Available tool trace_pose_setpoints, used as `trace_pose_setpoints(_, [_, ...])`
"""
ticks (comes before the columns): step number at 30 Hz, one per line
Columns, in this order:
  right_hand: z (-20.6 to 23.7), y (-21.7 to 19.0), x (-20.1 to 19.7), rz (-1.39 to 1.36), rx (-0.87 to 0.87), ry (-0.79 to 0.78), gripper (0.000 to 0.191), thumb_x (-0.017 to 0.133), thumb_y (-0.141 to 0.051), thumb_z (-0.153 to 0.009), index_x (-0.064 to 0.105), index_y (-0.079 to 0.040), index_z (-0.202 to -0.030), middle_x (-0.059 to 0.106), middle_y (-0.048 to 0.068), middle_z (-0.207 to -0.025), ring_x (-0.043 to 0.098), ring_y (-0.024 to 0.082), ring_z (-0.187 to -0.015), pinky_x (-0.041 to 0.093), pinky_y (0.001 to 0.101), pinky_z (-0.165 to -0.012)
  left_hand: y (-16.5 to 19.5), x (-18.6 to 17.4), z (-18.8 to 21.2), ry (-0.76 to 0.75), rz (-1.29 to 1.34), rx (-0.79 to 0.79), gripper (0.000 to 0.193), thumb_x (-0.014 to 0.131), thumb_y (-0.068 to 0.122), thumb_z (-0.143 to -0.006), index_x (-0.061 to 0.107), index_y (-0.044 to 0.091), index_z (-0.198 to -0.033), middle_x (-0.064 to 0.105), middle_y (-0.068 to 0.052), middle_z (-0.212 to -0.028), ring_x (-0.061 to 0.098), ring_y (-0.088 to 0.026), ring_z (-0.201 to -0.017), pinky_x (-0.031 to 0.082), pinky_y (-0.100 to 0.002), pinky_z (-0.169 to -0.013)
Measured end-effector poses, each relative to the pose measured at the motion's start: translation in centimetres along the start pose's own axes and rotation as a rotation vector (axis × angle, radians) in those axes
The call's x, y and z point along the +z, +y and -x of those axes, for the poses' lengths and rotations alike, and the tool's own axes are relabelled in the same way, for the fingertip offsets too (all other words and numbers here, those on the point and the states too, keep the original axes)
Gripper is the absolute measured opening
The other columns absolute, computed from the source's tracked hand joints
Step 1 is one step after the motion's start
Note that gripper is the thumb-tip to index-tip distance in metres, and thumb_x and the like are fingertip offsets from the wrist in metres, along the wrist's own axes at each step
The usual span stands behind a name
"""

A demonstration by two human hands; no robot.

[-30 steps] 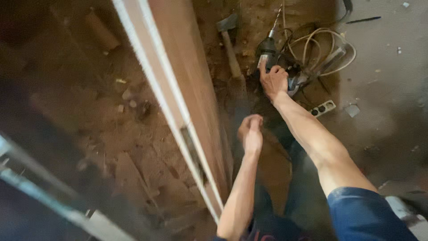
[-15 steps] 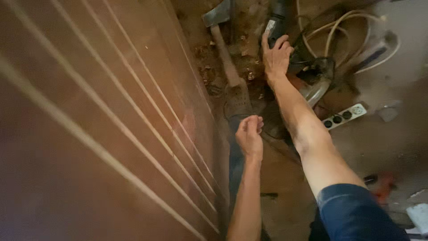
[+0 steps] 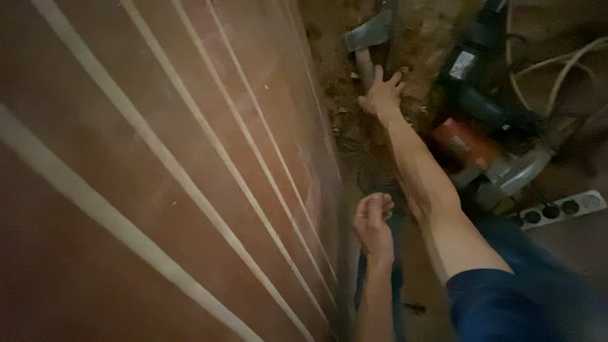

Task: The person uses a hammer to tap a wooden frame, then drills a hole into the frame with a power drill. They continue tapping and scraping the frame with the hammer and a brush-like tool, removing wood shavings along the way.

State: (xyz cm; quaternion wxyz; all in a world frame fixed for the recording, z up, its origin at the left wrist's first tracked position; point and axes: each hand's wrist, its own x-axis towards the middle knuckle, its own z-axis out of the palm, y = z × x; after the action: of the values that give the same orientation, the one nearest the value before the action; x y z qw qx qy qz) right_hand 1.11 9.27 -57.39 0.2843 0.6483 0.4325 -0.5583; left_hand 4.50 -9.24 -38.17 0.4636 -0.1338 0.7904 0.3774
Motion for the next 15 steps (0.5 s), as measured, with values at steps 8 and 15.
trace_pose_setpoints(8, [5.3,2.0,-5.4,-0.145,-0.075,-0.042,0.071,0.082,-0.03,-0.085,0.05,-0.004,-0.143,0.043,0.025,-0.145,0.047,0.042,-0.13,0.046,0.0494,-0.106,1.7,1.8,2.3,-0.002,-0.054,-0.041,0.033,0.06,0.034,-0.098,0.07,0.004,-0.107,0.074,-0.007,-0.098,0.068,-0.017,-0.091,0.055,-0.033,-0.084])
trace_pose_setpoints(15, [22.3,12.7,-10.8,-0.762,-0.219,-0.494,0.037,0.067,-0.022,-0.082,0.062,0.0,-0.112,0.063,0.011,-0.094,0.06,0.024,-0.084,0.051,0.0416,-0.073,4.2,3.2,11.6,-0.059,-0.324,0.201,0.03,0.063,0.015,-0.094,0.064,0.003,-0.122,0.068,-0.013,-0.119,0.067,-0.025,-0.109,0.055,-0.039,-0.095])
